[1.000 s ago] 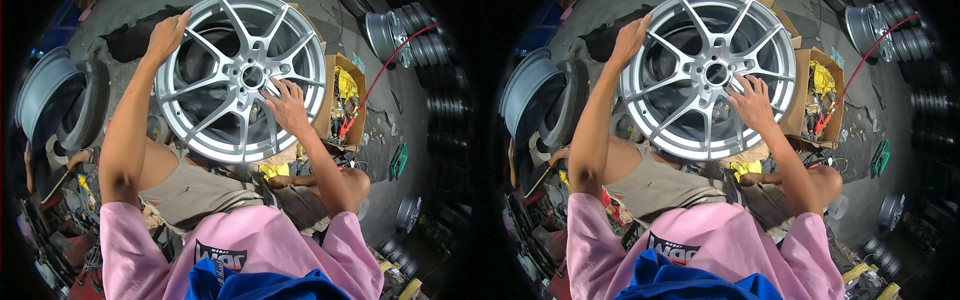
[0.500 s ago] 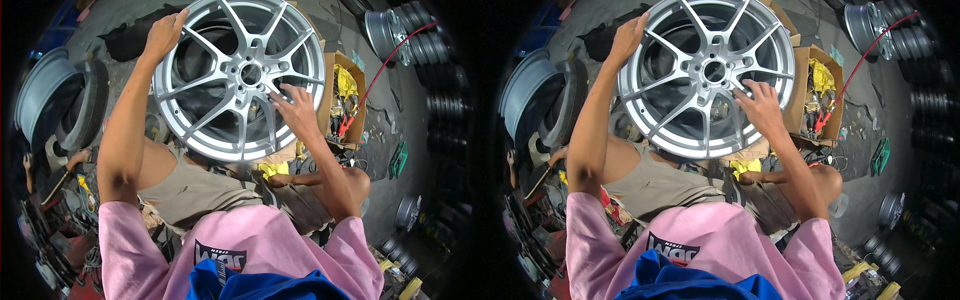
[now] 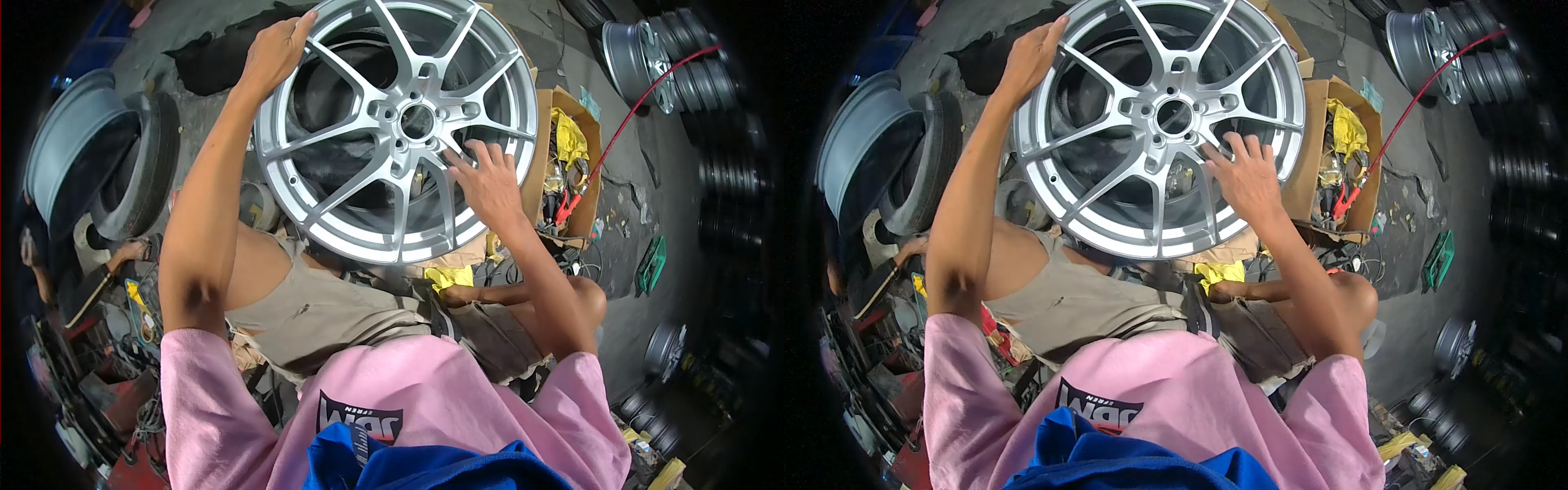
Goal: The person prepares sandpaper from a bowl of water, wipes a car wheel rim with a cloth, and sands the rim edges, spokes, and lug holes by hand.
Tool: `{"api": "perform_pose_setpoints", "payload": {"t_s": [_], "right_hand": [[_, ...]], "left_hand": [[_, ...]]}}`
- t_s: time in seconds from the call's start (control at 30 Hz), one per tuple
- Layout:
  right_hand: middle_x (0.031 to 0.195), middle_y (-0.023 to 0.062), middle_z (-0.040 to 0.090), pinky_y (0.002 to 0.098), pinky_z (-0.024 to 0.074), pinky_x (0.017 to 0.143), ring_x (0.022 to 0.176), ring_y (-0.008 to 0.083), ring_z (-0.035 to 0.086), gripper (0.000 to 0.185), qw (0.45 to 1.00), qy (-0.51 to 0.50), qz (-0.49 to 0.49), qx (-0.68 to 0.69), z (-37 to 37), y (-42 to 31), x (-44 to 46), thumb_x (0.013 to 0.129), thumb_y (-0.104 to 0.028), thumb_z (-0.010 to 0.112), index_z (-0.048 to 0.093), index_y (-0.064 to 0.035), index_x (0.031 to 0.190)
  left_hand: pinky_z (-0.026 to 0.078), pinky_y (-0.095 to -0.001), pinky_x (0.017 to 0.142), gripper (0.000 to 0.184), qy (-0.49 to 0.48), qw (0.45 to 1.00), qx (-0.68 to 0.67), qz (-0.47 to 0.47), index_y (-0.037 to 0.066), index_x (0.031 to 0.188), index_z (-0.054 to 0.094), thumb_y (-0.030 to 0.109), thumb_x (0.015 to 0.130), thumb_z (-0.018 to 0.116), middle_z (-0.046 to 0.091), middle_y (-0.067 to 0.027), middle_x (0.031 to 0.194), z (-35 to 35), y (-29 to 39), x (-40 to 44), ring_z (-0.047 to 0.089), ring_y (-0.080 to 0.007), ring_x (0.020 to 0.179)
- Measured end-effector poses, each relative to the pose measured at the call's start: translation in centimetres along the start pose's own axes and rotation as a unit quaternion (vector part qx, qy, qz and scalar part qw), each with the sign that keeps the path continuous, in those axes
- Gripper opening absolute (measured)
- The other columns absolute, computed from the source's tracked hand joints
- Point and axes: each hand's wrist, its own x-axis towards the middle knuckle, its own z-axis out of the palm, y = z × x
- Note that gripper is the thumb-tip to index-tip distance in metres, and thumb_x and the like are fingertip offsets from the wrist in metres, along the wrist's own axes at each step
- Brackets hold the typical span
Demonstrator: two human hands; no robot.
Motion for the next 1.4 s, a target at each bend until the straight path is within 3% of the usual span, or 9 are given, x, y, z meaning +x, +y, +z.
{"api": "perform_pose_setpoints", "payload": {"t_s": [0.27,0.47,0.67,0.8,0.93,1.1,1.2,1.37,1.4], "right_hand": [[0.132,0.01,0.056,0.0452,0.0423,0.096,0.116,0.0305,0.051,0.034,0.994,-0.03,0.06,0.09,2.0,-1.0,2.2,0.106,-0.034,0.058,0.076,-0.0187,0.131],[0.141,0.0117,0.051,0.0491,0.0403,0.105,0.126,0.0343,0.048,0.034,0.958,-0.064,0.117,0.255,1.6,0.1,-0.8,0.108,-0.037,0.057,0.076,-0.0213,0.131],[0.148,0.0119,0.049,0.0501,0.0399,0.108,0.133,0.0359,0.046,0.031,0.959,-0.01,0.154,0.238,2.9,-2.4,1.1,0.104,-0.035,0.064,0.077,-0.0197,0.128],[0.149,0.016,0.05,0.0498,0.0389,0.114,0.136,0.038,0.045,0.031,0.964,0.007,0.114,0.238,1.4,-1.4,-0.7,0.106,-0.035,0.062,0.077,-0.0177,0.127],[0.137,0.014,0.058,0.0469,0.0437,0.107,0.126,0.0343,0.052,0.028,0.976,-0.013,0.064,0.208,-1.8,1.8,-2.9,0.101,-0.025,0.068,0.077,-0.0147,0.125],[0.116,0.01,0.061,0.0421,0.0512,0.091,0.108,0.0283,0.06,0.031,0.963,-0.082,0.122,0.224,-3.8,2.2,-1.7,0.1,-0.022,0.068,0.075,-0.01,0.128],[0.098,0.0072,0.057,0.0406,0.0514,0.08,0.095,0.0263,0.06,0.034,0.991,-0.042,-0.068,0.108,-1.9,1.6,-0.7,0.097,-0.021,0.07,0.071,-0.0116,0.13],[0.099,0.0086,0.059,0.0399,0.051,0.082,0.095,0.0254,0.063,0.04,0.988,-0.115,-0.091,0.044,-2.4,2.2,-0.6,0.097,-0.018,0.066,0.065,-0.0144,0.137],[0.099,0.009,0.06,0.0394,0.0504,0.082,0.095,0.0246,0.064,0.037,0.987,-0.132,-0.091,0.024,-2.1,2.3,-0.1,0.096,-0.016,0.065,0.067,-0.015,0.133]], "left_hand": [[0.05,-0.0528,0.097,0.068,0.047,0.999,-0.007,0.015,-0.001,0.112,0.074,0.06,0.108,0.044,0.073,-0.0289,0.105,0.4,0.0,0.0,0.067,-0.0493,0.108],[0.047,-0.047,0.108,0.073,-0.024,0.999,0.009,-0.018,-0.003,0.131,0.069,0.062,0.108,0.043,0.07,-0.0301,0.126,-0.1,0.2,0.2,0.063,-0.0481,0.125],[0.05,-0.0527,0.099,0.068,0.044,0.999,-0.005,0.024,-0.001,0.113,0.074,0.06,0.107,0.045,0.073,-0.0301,0.108,0.4,0.0,-0.2,0.067,-0.0498,0.111],[0.048,-0.0473,0.107,0.073,-0.007,1.0,-0.003,-0.023,-0.003,0.131,0.069,0.061,0.107,0.045,0.07,-0.0315,0.124,-0.2,0.6,0.0,0.064,-0.0487,0.123],[0.05,-0.0529,0.1,0.068,0.038,0.999,-0.001,0.027,-0.001,0.114,0.075,0.06,0.107,0.044,0.073,-0.0293,0.109,0.8,-0.7,0.0,0.067,-0.0501,0.112],[0.049,-0.0483,0.105,0.071,0.011,1.0,0.0,0.007,-0.002,0.13,0.07,0.061,0.107,0.045,0.071,-0.0311,0.12,0.6,-0.7,0.2,0.065,-0.0488,0.12],[0.049,-0.0485,0.104,0.071,0.016,1.0,0.0,-0.004,-0.002,0.129,0.07,0.06,0.108,0.045,0.071,-0.0308,0.12,0.5,-0.2,0.0,0.065,-0.0489,0.12],[0.049,-0.0485,0.102,0.069,-0.009,1.0,-0.01,-0.01,-0.001,0.128,0.07,0.06,0.108,0.045,0.071,-0.0301,0.12,0.5,-0.9,0.2,0.065,-0.0483,0.12],[0.051,-0.052,0.096,0.051,-0.009,0.994,0.084,0.074,-0.001,0.127,0.066,0.042,0.106,0.048,0.071,-0.0286,0.117,1.0,-1.8,0.5,0.065,-0.0492,0.113]]}}
